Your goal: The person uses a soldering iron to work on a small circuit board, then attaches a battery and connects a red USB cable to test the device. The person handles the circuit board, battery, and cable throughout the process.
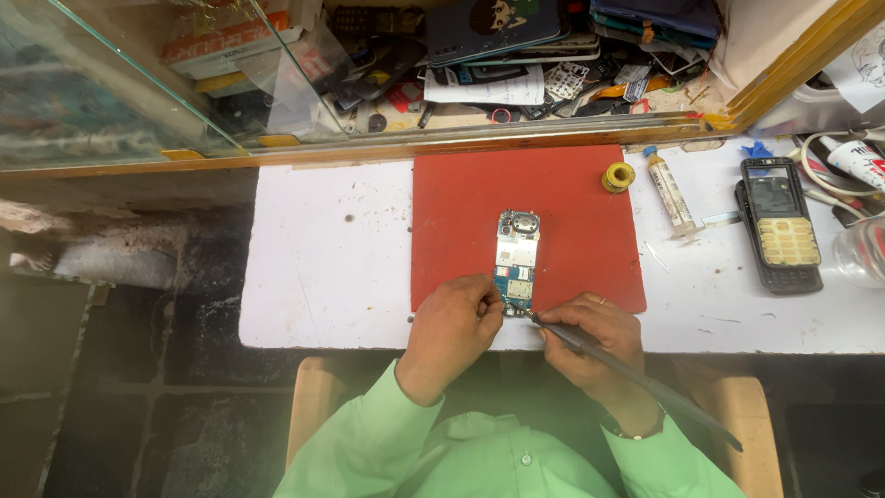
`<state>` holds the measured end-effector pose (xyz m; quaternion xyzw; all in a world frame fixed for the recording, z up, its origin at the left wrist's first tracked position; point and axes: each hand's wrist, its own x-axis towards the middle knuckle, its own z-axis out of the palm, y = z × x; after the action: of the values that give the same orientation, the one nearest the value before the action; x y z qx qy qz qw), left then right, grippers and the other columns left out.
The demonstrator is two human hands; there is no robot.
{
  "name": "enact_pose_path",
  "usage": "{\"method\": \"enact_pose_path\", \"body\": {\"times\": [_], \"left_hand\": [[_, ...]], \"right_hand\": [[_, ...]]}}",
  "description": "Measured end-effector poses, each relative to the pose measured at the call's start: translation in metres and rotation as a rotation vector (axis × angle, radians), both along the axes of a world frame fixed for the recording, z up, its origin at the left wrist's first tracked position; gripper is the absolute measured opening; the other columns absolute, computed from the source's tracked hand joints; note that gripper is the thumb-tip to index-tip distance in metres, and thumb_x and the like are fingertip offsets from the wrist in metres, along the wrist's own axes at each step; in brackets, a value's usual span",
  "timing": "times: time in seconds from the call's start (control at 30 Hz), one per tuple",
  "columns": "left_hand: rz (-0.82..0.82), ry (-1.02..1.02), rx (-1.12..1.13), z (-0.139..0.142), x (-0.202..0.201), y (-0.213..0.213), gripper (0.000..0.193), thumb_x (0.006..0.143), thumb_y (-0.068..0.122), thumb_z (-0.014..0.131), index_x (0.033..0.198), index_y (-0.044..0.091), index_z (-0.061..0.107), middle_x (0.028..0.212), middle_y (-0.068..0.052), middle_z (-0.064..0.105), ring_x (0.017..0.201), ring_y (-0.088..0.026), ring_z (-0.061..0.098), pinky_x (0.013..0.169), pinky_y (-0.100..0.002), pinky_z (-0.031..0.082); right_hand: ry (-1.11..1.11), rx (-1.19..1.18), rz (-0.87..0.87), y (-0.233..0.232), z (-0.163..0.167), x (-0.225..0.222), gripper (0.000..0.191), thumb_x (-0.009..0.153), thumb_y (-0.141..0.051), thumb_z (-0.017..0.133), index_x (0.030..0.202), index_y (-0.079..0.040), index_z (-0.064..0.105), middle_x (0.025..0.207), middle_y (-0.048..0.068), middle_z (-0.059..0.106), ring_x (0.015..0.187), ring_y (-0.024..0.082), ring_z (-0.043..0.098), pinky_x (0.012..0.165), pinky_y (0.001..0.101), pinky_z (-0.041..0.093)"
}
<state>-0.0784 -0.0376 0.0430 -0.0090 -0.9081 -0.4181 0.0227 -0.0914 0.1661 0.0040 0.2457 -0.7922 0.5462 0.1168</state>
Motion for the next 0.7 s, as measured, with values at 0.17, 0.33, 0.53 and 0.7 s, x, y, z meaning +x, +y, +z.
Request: {"method": "enact_pose_path", "body": {"times": [0.17, 0.33, 0.53, 0.7], "left_hand": [[0.001, 0.010, -0.013, -0.0001, -0.0002, 0.0005, 0.007, 0.083, 0.010, 0.067, 0.083, 0.004, 0.065, 0.076, -0.010, 0.067, 0.072, -0.030, 0.066, 0.062, -0.043, 0.051], [0.000, 0.007, -0.019, -0.0008, -0.0005, 0.0015, 0.007, 0.083, 0.010, 0.067, 0.083, 0.003, 0.065, 0.077, -0.011, 0.068, 0.073, -0.031, 0.066, 0.062, -0.044, 0.051], [0.003, 0.008, -0.030, -0.0020, -0.0002, 0.0025, 0.007, 0.084, 0.011, 0.067, 0.084, 0.004, 0.065, 0.077, -0.011, 0.068, 0.073, -0.032, 0.066, 0.062, -0.044, 0.051], [0.002, 0.007, -0.024, -0.0021, -0.0003, 0.0021, 0.007, 0.084, 0.011, 0.067, 0.084, 0.004, 0.065, 0.077, -0.011, 0.068, 0.072, -0.031, 0.065, 0.061, -0.044, 0.050]], "right_hand": [[-0.014, -0.009, 0.004, -0.0005, 0.0019, 0.0007, 0.019, 0.071, 0.001, 0.078, 0.090, -0.001, 0.075, 0.081, 0.007, 0.075, 0.075, 0.017, 0.070, 0.065, 0.0284, 0.056], [-0.002, 0.009, 0.001, 0.0000, 0.0028, 0.0003, 0.020, 0.071, 0.001, 0.078, 0.090, -0.001, 0.075, 0.081, 0.007, 0.075, 0.075, 0.018, 0.070, 0.067, 0.0289, 0.055], [0.001, 0.008, 0.004, 0.0003, 0.0020, 0.0006, 0.020, 0.071, 0.001, 0.078, 0.090, -0.001, 0.075, 0.082, 0.008, 0.076, 0.076, 0.018, 0.071, 0.066, 0.0287, 0.056], [-0.024, -0.031, 0.006, 0.0017, 0.0016, 0.0007, 0.019, 0.072, 0.001, 0.078, 0.091, -0.001, 0.074, 0.083, 0.008, 0.076, 0.077, 0.018, 0.072, 0.068, 0.0282, 0.056]]}}
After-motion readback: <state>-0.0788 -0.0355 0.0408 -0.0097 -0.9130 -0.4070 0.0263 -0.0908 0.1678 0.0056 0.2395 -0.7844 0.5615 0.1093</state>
